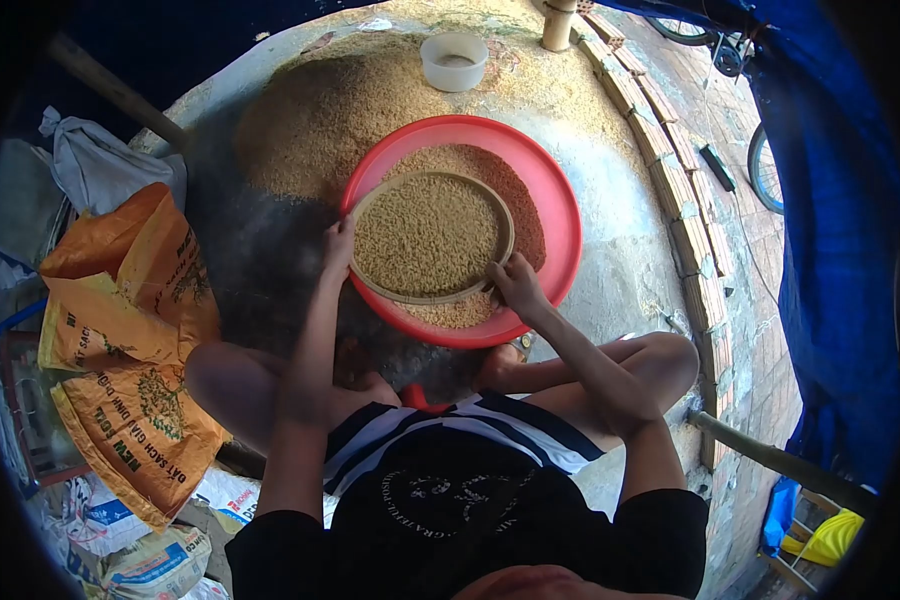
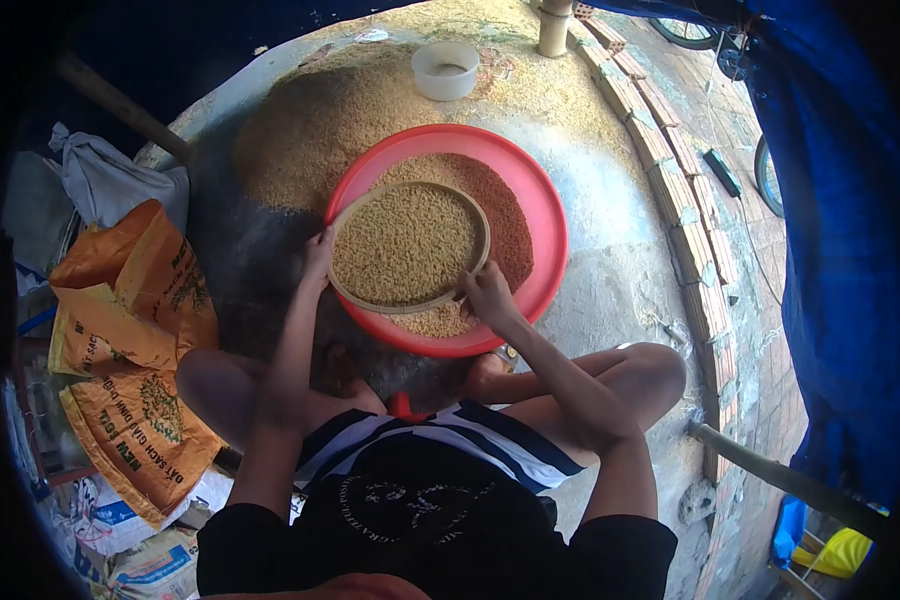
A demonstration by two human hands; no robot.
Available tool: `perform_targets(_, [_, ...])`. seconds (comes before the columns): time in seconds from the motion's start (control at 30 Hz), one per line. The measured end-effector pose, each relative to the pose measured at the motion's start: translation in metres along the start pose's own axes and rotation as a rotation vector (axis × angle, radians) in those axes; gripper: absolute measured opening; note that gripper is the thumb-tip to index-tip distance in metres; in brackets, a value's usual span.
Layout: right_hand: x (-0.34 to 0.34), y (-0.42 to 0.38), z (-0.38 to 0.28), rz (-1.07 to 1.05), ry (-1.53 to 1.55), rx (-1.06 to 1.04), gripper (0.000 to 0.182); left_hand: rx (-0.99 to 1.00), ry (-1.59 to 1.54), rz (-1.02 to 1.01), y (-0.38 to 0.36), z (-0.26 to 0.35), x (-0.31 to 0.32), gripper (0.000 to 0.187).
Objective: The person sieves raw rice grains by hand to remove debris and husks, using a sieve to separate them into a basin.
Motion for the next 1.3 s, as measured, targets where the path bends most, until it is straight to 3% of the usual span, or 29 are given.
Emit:
perform_targets(0.07, [-0.016,0.024,-0.003,-0.002,0.01,0.032,0.019,-0.031,-0.133,0.014,-0.007,0.017,0.004,0.035])
perform_targets(0.13, [-0.035,0.045,0.007,-0.002,0.026,0.061,0.016,0.231,0.499,0.012,-0.012,0.045,0.019,0.034])
perform_targets(0.17, [-0.046,0.054,0.025,0.031,-0.1,0.168,0.017,0.28,0.583,0.013,-0.029,0.065,0.033,0.035])
perform_targets(0.23, [-0.05,0.072,0.069,0.068,-0.234,0.278,0.018,0.344,0.578,0.032,-0.038,0.057,0.043,0.035])
perform_targets(0.3, [-0.056,0.082,0.099,0.224,-0.476,0.081,0.021,0.351,0.582,0.018,-0.035,0.045,0.036,0.035])
perform_targets(0.33, [-0.041,0.051,0.066,0.117,-0.307,0.23,0.024,0.362,0.594,0.007,-0.035,0.044,0.033,0.036])
perform_targets(0.37, [-0.044,0.055,0.068,0.119,-0.308,0.229,0.024,0.363,0.592,0.007,-0.034,0.042,0.031,0.036])
perform_targets(0.47, [-0.047,0.064,0.057,0.181,-0.385,0.069,0.026,0.466,0.598,0.063,-0.035,0.061,0.028,0.033])
perform_targets(0.53, [-0.051,0.041,0.008,0.34,-0.38,-0.288,0.029,0.537,0.358,0.095,-0.044,0.109,0.03,0.029])
perform_targets(0.67, [-0.045,-0.012,-0.049,0.36,-0.139,-0.55,0.032,0.702,0.04,0.162,-0.059,0.176,0.024,0.025])
perform_targets(0.77, [-0.043,0.015,-0.019,0.319,-0.244,-0.359,0.03,0.577,0.128,0.025,-0.033,0.113,0.026,0.027])
perform_targets(0.8, [-0.043,0.026,-0.002,0.319,-0.242,-0.359,0.03,0.578,0.13,0.024,-0.03,0.085,0.028,0.027])
perform_targets(0.83, [-0.044,0.044,0.022,0.349,-0.354,-0.287,0.028,0.6,0.327,0.111,-0.028,0.057,0.027,0.029])
perform_targets(0.87, [-0.046,0.056,0.041,0.376,-0.47,-0.211,0.027,0.611,0.523,0.202,-0.03,0.044,0.025,0.03])
perform_targets(0.9, [-0.048,0.059,0.047,0.371,-0.475,-0.209,0.027,0.605,0.523,0.204,-0.032,0.043,0.023,0.03])
perform_targets(0.97, [-0.047,0.074,0.078,0.191,-0.34,0.106,0.025,0.363,0.561,0.02,-0.024,0.027,0.026,0.032])
perform_targets(1.0, [-0.047,0.072,0.073,0.192,-0.337,0.102,0.025,0.368,0.562,0.02,-0.026,0.037,0.026,0.032])
perform_targets(1.07, [-0.046,0.051,0.027,0.33,-0.523,-0.192,0.027,0.524,0.584,0.128,-0.038,0.084,0.025,0.03])
perform_targets(1.1, [-0.045,0.041,0.011,0.332,-0.523,-0.193,0.027,0.526,0.583,0.128,-0.042,0.105,0.026,0.03])
perform_targets(1.17, [-0.044,0.009,-0.039,0.305,-0.264,-0.484,0.03,0.615,0.247,0.141,-0.054,0.154,0.025,0.029])
perform_targets(1.23, [-0.04,-0.003,-0.055,0.289,-0.243,-0.543,0.034,0.58,0.207,0.118,-0.058,0.168,0.024,0.027])
perform_targets(1.3, [-0.04,-0.002,-0.046,0.269,-0.106,-0.503,0.031,0.676,0.175,0.129,-0.054,0.162,0.023,0.027])
Point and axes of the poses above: each hand's wrist, its own y-axis towards the middle knuckle, its own x-axis out of the palm, z = x × y, the point moved 7 cm from there along y, towards the middle knuckle, and after that the axes turned 11 degrees about x, right-handed, at the moved point
